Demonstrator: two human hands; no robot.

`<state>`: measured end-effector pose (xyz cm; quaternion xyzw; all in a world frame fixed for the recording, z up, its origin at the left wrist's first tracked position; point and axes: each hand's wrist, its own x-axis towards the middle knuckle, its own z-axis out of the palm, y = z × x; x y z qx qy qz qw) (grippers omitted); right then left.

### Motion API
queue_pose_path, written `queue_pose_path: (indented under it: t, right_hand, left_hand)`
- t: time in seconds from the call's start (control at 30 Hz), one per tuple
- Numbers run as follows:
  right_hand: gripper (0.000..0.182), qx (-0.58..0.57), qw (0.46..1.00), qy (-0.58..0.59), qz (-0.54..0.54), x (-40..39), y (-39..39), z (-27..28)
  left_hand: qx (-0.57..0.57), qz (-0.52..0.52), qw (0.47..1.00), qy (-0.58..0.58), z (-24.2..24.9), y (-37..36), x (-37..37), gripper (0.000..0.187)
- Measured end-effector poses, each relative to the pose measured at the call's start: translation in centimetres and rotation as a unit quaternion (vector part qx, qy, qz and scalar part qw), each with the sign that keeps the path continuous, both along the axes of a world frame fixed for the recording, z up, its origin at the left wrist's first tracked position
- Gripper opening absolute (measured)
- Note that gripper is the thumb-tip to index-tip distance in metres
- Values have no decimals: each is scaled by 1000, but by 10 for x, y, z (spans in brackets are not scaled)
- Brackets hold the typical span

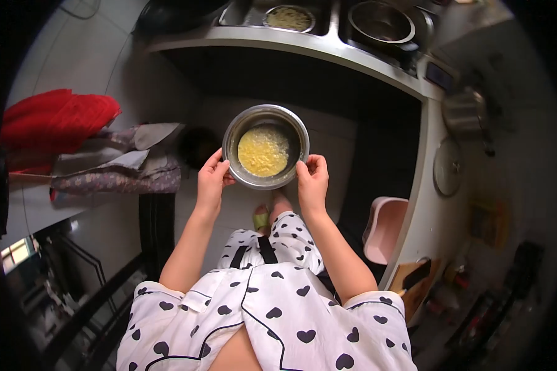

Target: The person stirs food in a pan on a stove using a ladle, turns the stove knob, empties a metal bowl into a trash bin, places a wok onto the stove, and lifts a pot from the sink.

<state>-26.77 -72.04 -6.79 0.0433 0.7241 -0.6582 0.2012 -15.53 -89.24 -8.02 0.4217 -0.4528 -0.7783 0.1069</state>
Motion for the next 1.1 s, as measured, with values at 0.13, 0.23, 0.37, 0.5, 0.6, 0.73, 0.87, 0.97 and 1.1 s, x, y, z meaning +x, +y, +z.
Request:
queue_pose_path:
  t: [0.13, 0.23, 0.37, 0.5, 0.6, 0.73, 0.87, 0.97, 1.1]
  right_hand:
    - [9, -17, 999, -6, 40, -8, -57, -2]
    - [9, 19, 996, -9, 91, -9, -74, -20]
    - [10, 33, 989, -32, 144, 1, -115, -39]
    - [10, 54, 975, -58, 208, -6, -147, -78]
    - [9, 121, 960, -47, 246, 12, -176, -107]
    - [9, 145, 946, -101, 273, 19, -212, -167]
    - [11, 197, 939, -137, 247, 47, -237, -232]
    - [9, 203, 939, -155, 232, 54, -256, -288]
    - [10, 214, 939, -190, 190, 62, -277, -332]
  left_hand:
    - [8, 41, 999, -18, -10, -41, 8, 43]
    - [20, 71, 997, -13, -24, -51, 18, 41]
    - [36, 127, 990, -53, -44, -79, 41, 45]
    - [45, 188, 975, -111, -78, -86, 50, 46]
    - [96, 218, 963, -129, -105, -109, 75, 43]
    - [110, 239, 951, -161, -170, -128, 88, 40]
    - [106, 209, 950, -207, -232, -155, 110, 38]
    - [94, 210, 946, -231, -279, -170, 116, 36]
    - [92, 193, 945, -248, -328, -197, 119, 36]
